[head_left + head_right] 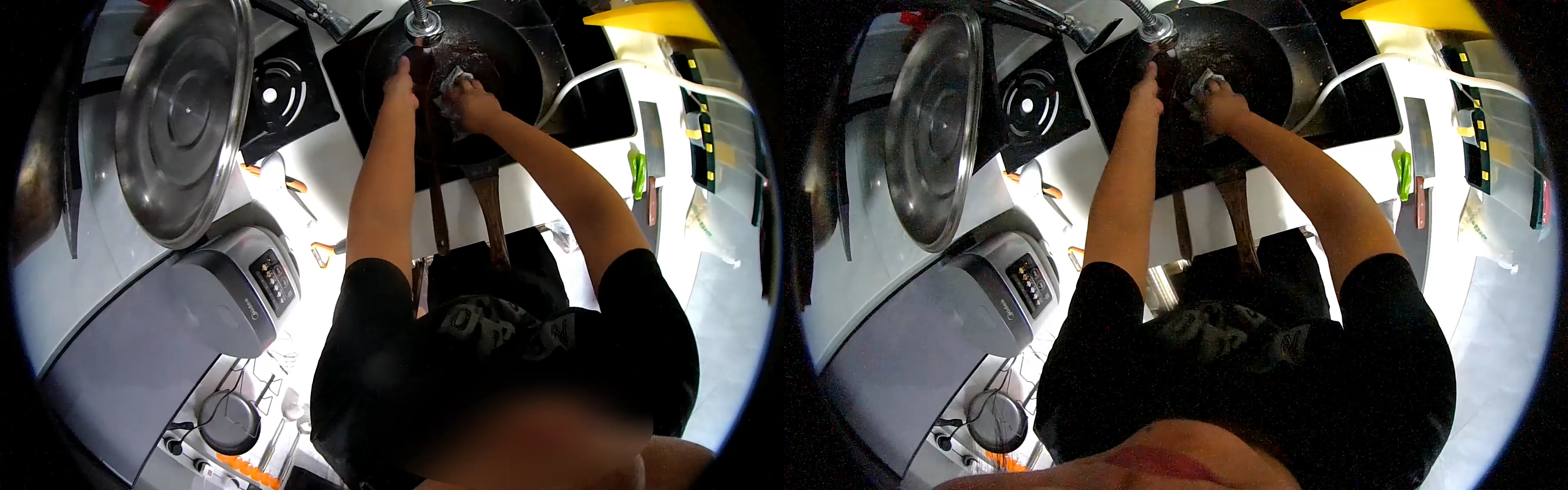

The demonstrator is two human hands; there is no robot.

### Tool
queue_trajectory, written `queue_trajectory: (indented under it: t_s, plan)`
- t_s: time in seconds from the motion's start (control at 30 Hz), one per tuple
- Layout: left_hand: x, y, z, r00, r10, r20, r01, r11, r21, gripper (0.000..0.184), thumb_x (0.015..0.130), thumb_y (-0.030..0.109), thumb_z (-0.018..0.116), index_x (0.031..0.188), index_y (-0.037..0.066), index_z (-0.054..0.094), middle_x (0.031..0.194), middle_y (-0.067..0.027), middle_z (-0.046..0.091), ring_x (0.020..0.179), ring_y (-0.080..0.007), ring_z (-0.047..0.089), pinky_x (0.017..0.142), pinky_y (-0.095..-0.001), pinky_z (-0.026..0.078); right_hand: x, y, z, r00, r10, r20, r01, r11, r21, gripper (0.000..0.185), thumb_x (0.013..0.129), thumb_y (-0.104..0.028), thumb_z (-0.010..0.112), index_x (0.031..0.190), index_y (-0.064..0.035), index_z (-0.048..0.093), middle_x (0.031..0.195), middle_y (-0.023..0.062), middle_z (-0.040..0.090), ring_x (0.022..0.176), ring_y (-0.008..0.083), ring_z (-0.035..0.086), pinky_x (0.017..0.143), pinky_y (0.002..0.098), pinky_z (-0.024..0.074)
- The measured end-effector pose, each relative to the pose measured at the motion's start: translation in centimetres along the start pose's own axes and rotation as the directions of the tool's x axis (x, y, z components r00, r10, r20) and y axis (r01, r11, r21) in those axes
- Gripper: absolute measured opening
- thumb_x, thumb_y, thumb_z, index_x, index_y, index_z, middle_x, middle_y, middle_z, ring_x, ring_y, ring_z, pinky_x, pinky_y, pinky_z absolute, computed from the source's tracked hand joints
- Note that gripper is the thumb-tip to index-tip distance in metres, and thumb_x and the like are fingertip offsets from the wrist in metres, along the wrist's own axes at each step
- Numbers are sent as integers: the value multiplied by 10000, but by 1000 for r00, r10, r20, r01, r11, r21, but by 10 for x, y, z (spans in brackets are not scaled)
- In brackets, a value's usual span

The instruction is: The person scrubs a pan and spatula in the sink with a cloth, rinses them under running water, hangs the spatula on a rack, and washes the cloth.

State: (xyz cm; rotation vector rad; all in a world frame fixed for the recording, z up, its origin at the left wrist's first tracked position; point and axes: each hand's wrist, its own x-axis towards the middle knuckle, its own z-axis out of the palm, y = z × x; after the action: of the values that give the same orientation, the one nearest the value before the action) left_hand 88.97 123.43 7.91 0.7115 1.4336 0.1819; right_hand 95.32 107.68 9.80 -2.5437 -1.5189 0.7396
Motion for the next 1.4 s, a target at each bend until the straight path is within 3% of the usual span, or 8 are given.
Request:
queue_trajectory:
  t_s: [0.17, 0.27, 0.4, 0.43, 0.63, 1.07, 1.23, 1.4]
  plan:
    - [65, -23, -2, 869, -274, 411, 436, 816, -379, 441, 842, 443, 504, 935, 12, 497, 677, -76, 501, 531, -170, 498, 402, -242, 438, 39, 25, 1, 979, 202, -30, -164, 866, 473, 417, 740, -178, 593, 1153, -146, 541, 968, 121, 608, 894, 336, 584, 712, 366, 492]
    - [24, -4, 5, 735, -374, 565, 620, 709, -336, 417, 854, 437, 453, 930, 30, 502, 672, -61, 483, 531, -139, 487, 384, -185, 402, 34, 17, -41, 903, 421, 92, -156, 120, 981, 256, 812, -88, 522, 1063, -55, 560, 803, 76, 622, 666, 201, 606, 583, 284, 484]
    - [-38, 5, 2, 682, -17, 731, 331, 899, -287, 374, 847, 469, 432, 946, 122, 530, 798, -61, 547, 626, -165, 534, 409, -279, 445, 23, -11, -47, 993, 85, -77, 78, -13, 997, 211, 825, -70, 504, 1023, -49, 575, 951, 21, 581, 751, 114, 556, 653, 242, 464]
    - [-59, 7, 7, 733, 65, 677, 207, 927, -313, 372, 842, 492, 419, 965, 161, 538, 875, -53, 570, 734, -181, 572, 453, -325, 470, 20, -15, -43, 958, 12, -286, 225, 587, 778, 269, 831, -70, 508, 1097, -68, 548, 1090, 55, 523, 812, 132, 546, 726, 263, 459]
    - [-53, -5, -4, 401, -75, 913, 391, 915, -97, 451, 885, 496, 342, 958, 81, 502, 841, -79, 544, 574, -116, 508, 319, -210, 320, 42, -16, -38, 906, -169, -388, 266, 940, 212, 349, 892, -306, 431, 1212, -183, 492, 1320, 68, 376, 1256, 254, 307, 1036, 495, 187]
    - [-109, 1, -15, 699, -65, 713, 169, 983, -76, 435, 904, 509, 257, 933, 127, 464, 639, 10, 402, 453, -57, 296, 337, -156, 175, 52, -4, -57, 977, -116, -178, 129, 990, 64, 410, 890, -396, 407, 1276, -258, 418, 1329, 71, 379, 1244, 234, 341, 1001, 531, 253]
    - [-81, -1, -28, 628, -114, 770, 321, 939, -123, 600, 866, 620, 168, 1034, 103, 422, 651, -22, 396, 452, -62, 293, 342, -154, 175, 72, 28, -56, 974, 229, -2, -192, 822, 537, 461, 894, -386, 422, 1212, -53, 446, 1097, 199, 538, 1034, 270, 532, 850, 344, 431]
    - [-67, -1, -31, 769, -65, 636, 243, 950, -196, 697, 809, 699, 153, 1024, 88, 412, 619, -27, 399, 433, -70, 291, 342, -169, 181, 62, 21, -54, 918, 210, 337, -255, -338, 906, 348, 897, -366, 444, 1038, -68, 554, 1049, 113, 581, 964, 248, 553, 787, 438, 462]
